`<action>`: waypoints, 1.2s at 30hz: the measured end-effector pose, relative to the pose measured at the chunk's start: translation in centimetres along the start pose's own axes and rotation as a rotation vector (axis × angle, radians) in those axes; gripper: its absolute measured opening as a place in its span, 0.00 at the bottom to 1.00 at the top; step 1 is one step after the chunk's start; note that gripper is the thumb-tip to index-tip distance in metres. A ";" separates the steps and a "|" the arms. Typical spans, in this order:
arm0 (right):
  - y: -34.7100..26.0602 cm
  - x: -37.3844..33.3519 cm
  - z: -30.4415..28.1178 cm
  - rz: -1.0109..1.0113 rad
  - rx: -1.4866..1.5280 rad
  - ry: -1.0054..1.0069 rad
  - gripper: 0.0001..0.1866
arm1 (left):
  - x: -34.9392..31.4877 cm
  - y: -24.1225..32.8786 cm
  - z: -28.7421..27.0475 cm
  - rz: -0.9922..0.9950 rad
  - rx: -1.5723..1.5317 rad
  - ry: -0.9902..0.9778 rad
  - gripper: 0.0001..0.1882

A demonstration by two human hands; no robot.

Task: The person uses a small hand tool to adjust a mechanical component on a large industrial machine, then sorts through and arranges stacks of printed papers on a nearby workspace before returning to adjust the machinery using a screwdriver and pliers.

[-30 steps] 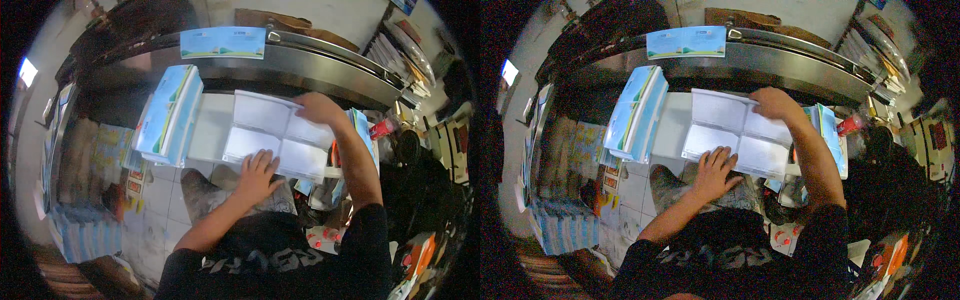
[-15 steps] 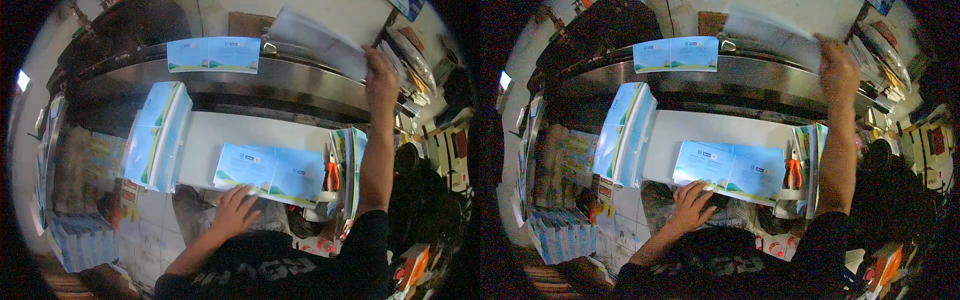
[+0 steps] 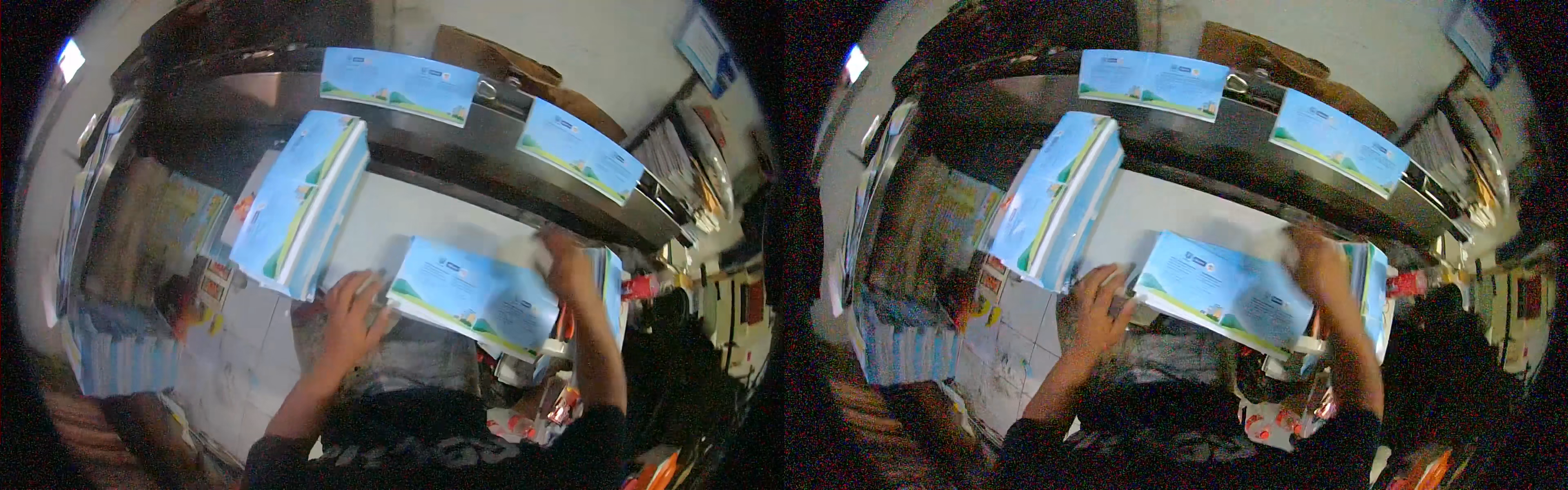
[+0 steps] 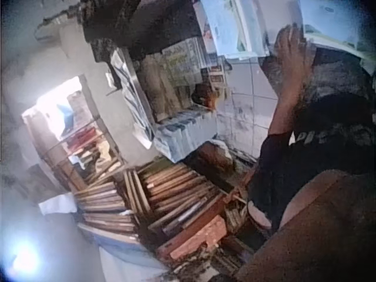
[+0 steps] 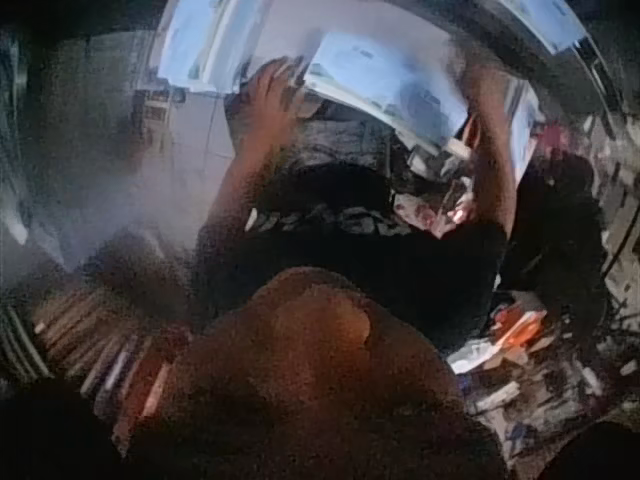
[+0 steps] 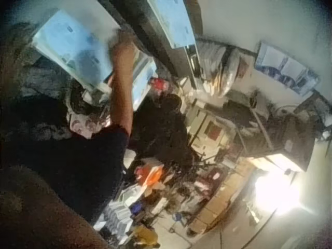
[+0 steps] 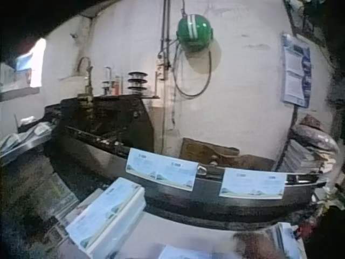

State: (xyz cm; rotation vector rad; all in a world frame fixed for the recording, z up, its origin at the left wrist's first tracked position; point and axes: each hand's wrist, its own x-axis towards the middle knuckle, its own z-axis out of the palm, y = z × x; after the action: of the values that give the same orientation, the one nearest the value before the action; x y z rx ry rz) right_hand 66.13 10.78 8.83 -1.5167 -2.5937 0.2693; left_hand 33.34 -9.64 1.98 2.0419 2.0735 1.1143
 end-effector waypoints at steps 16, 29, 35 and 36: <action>0.0 -0.1 -7.8 0.103 -0.371 -0.179 0.17 | 5.3 -4.4 4.7 0.040 -0.372 -0.104 0.34; 17.9 12.8 -6.4 -0.078 0.226 0.539 0.24 | 5.8 -2.9 4.0 0.080 -0.144 -0.301 0.42; 14.8 6.7 -3.4 -0.164 -0.316 0.540 0.27 | 5.4 -2.6 4.1 0.078 -0.084 -0.306 0.39; 16.6 5.9 -3.2 0.040 -0.149 0.359 0.27 | 5.7 -2.6 4.2 0.081 -0.087 -0.294 0.39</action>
State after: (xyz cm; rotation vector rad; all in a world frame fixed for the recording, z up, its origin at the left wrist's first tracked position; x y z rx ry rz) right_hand 78.03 24.17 8.45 -1.5013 -2.3438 -0.1824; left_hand 32.38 -2.40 0.16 2.1150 1.7881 0.8347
